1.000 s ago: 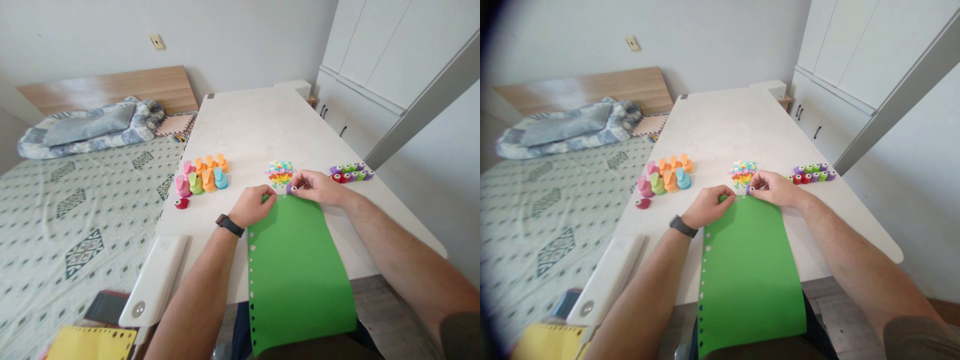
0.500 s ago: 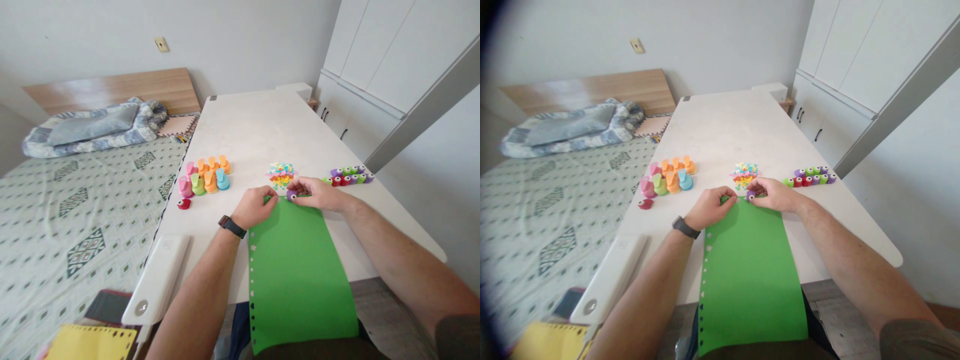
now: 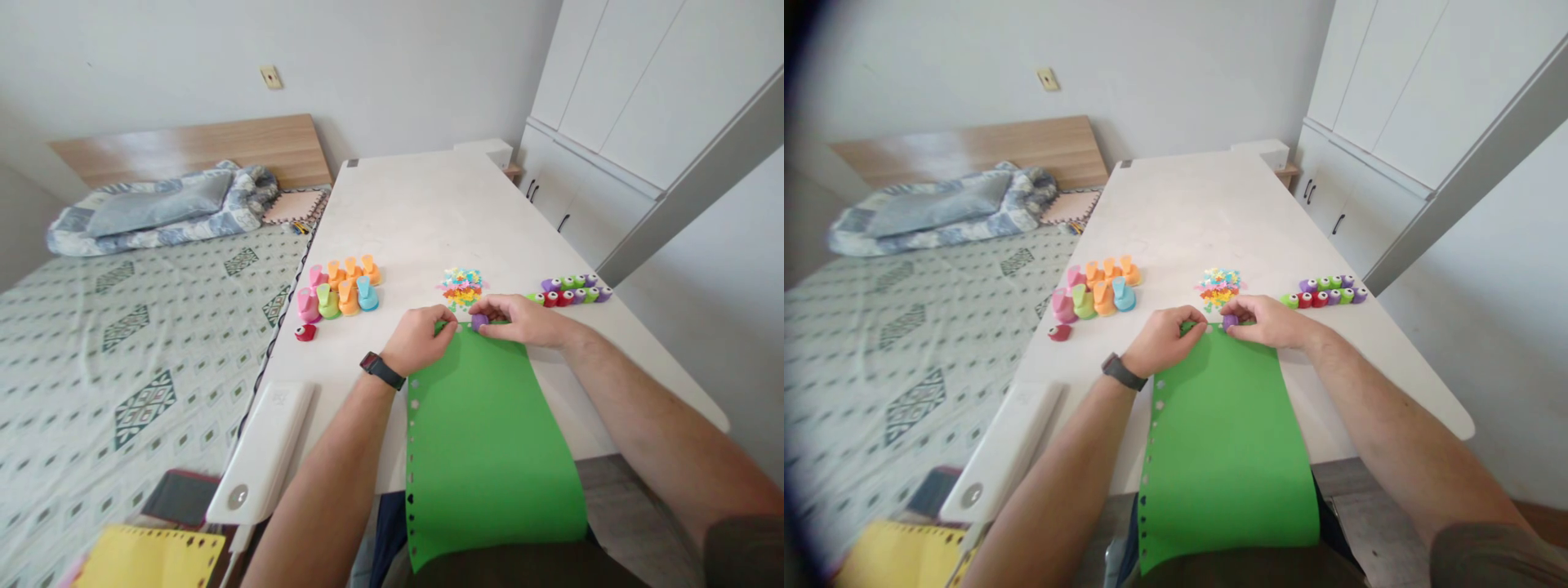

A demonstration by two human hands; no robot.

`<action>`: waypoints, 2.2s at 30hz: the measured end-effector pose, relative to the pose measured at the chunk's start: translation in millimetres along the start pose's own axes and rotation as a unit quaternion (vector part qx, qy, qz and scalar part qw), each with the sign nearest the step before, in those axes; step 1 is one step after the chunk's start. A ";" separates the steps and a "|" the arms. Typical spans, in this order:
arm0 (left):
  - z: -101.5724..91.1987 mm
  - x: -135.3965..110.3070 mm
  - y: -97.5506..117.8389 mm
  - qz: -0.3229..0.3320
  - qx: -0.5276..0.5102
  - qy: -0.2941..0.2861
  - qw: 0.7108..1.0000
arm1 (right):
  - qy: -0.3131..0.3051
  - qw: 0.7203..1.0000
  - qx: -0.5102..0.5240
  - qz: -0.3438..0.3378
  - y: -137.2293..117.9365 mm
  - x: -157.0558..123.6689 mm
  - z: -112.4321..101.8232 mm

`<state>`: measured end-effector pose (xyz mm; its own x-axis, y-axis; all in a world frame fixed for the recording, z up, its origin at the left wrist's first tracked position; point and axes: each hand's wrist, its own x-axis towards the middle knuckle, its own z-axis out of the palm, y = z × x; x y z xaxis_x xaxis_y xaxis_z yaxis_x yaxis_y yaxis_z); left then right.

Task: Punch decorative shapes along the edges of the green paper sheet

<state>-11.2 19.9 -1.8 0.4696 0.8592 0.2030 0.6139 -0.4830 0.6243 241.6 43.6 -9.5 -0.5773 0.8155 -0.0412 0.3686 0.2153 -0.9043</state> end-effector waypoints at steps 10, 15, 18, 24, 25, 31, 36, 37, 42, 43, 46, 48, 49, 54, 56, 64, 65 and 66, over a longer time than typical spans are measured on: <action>-2.0 -0.8 2.3 -0.008 -0.004 0.006 1.000 | -0.011 0.999 -0.030 -0.009 -0.9 -1.7 -3.7; -1.7 -0.5 2.5 -0.005 -0.004 0.008 1.000 | -0.005 0.998 -0.053 -0.015 0.4 -1.1 -3.5; -1.5 -0.5 2.5 -0.001 -0.001 0.012 1.000 | -0.002 0.998 -0.059 -0.010 0.6 -0.7 -3.2; -2.3 -0.7 4.7 -0.009 0.005 0.010 1.000 | 0.005 0.997 -0.072 -0.007 -2.7 -0.8 -2.7; -2.5 -0.6 5.0 -0.010 0.005 0.009 1.000 | 0.006 0.997 -0.072 -0.007 -3.2 -0.9 -2.5; -2.5 -0.5 4.8 0.000 0.006 0.017 1.000 | 0.013 0.998 -0.058 0.000 -6.4 -0.7 0.2; -2.1 -0.8 5.0 -0.002 0.009 0.016 1.000 | 0.016 0.997 -0.071 0.007 -9.0 -0.6 1.9; -2.1 -0.8 5.2 -0.002 0.010 0.016 1.000 | 0.018 0.997 -0.071 0.008 -9.3 -0.7 2.1; -2.6 -0.7 5.7 0.001 0.012 0.015 1.000 | 0.025 0.997 -0.077 0.008 -10.2 -1.2 4.1; -2.6 -0.7 5.6 0.001 0.013 0.014 1.000 | 0.025 0.996 -0.080 0.008 -10.1 -1.0 4.5; -2.2 -0.7 5.1 0.002 0.015 0.012 1.000 | 0.029 0.995 -0.094 0.016 -9.2 -0.3 5.7; -1.5 -0.8 4.7 0.005 0.016 0.013 1.000 | 0.033 0.994 -0.107 0.021 -8.1 0.3 6.3; -1.1 -0.8 4.4 0.007 0.016 0.013 1.000 | 0.034 0.993 -0.113 0.022 -7.6 0.5 6.6; -0.3 -0.7 3.4 0.008 0.016 0.013 1.000 | 0.035 0.991 -0.129 0.023 -6.8 0.7 8.2; -0.7 -0.5 3.6 0.003 0.017 0.011 1.000 | 0.036 0.991 -0.125 0.024 -7.3 0.6 9.0; 4.1 3.7 13.1 0.040 0.070 0.025 0.996 | 0.034 0.990 -0.135 0.008 -13.5 -0.5 14.2; 6.4 4.6 14.2 0.044 0.077 0.023 0.996 | 0.033 0.990 -0.137 0.008 -14.8 -0.6 15.1; 8.8 5.4 15.1 0.045 0.083 0.018 0.995 | 0.033 0.990 -0.139 0.007 -16.2 -0.8 15.9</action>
<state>6.2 15.8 2.1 0.5063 0.8148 0.2823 0.6678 -0.5776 0.4696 224.5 30.9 -1.6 -0.5253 0.8507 -0.0172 0.5682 0.3356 -0.7514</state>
